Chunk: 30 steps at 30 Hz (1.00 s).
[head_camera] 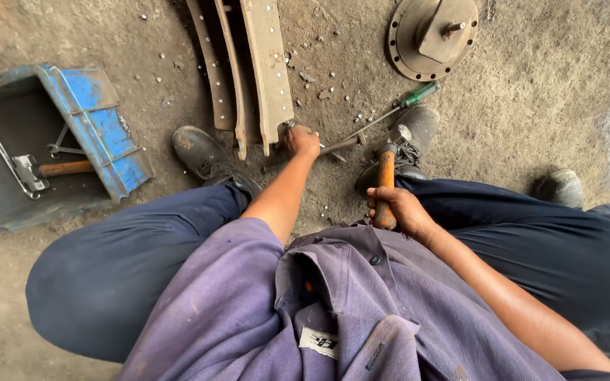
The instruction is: The person uses a hammer and a punch to drive out rivets from brake shoes. They repeatedly strike the punch to remove the rivets, working on the brake shoes placed on the floor.
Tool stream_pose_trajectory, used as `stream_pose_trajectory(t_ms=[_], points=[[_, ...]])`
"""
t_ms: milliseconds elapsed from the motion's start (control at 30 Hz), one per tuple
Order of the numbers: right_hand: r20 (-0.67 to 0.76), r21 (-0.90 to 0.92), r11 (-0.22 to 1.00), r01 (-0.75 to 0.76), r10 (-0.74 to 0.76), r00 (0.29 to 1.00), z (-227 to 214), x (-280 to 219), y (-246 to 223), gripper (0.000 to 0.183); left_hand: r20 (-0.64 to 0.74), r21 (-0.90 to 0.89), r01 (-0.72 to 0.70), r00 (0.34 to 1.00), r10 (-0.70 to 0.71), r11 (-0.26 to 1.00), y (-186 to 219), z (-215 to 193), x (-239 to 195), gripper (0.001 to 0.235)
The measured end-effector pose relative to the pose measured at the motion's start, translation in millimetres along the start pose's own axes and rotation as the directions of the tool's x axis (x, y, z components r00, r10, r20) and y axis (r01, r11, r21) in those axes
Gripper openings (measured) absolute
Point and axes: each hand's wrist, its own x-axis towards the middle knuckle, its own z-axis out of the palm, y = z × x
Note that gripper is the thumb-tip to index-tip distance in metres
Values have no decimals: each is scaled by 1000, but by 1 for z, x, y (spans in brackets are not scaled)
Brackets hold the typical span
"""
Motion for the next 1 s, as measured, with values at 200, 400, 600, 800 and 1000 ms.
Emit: stream_pose_trajectory(t_ms=[200,400,600,800,1000], points=[[16,-82,996,41,-40,999,6,-11,-5,18,87,-5,-331,940,330,944,64,-51,-91,9],[76,-41,999,31,-28,997,13,-5,-5,22,-42,-208,-666,738,674,716,108,-68,-115,20],[91,-313,871,379,-370,924,34,-37,-18,14,-130,-150,-804,594,794,576,187,-160,-121,31],[445,-340,361,868,-752,487,54,-94,-65,23,-214,-55,-678,725,654,733,180,-252,-74,24],[336,-339,531,777,-703,627,108,-109,-133,22,-356,-11,-776,592,723,630,149,-233,-24,17]])
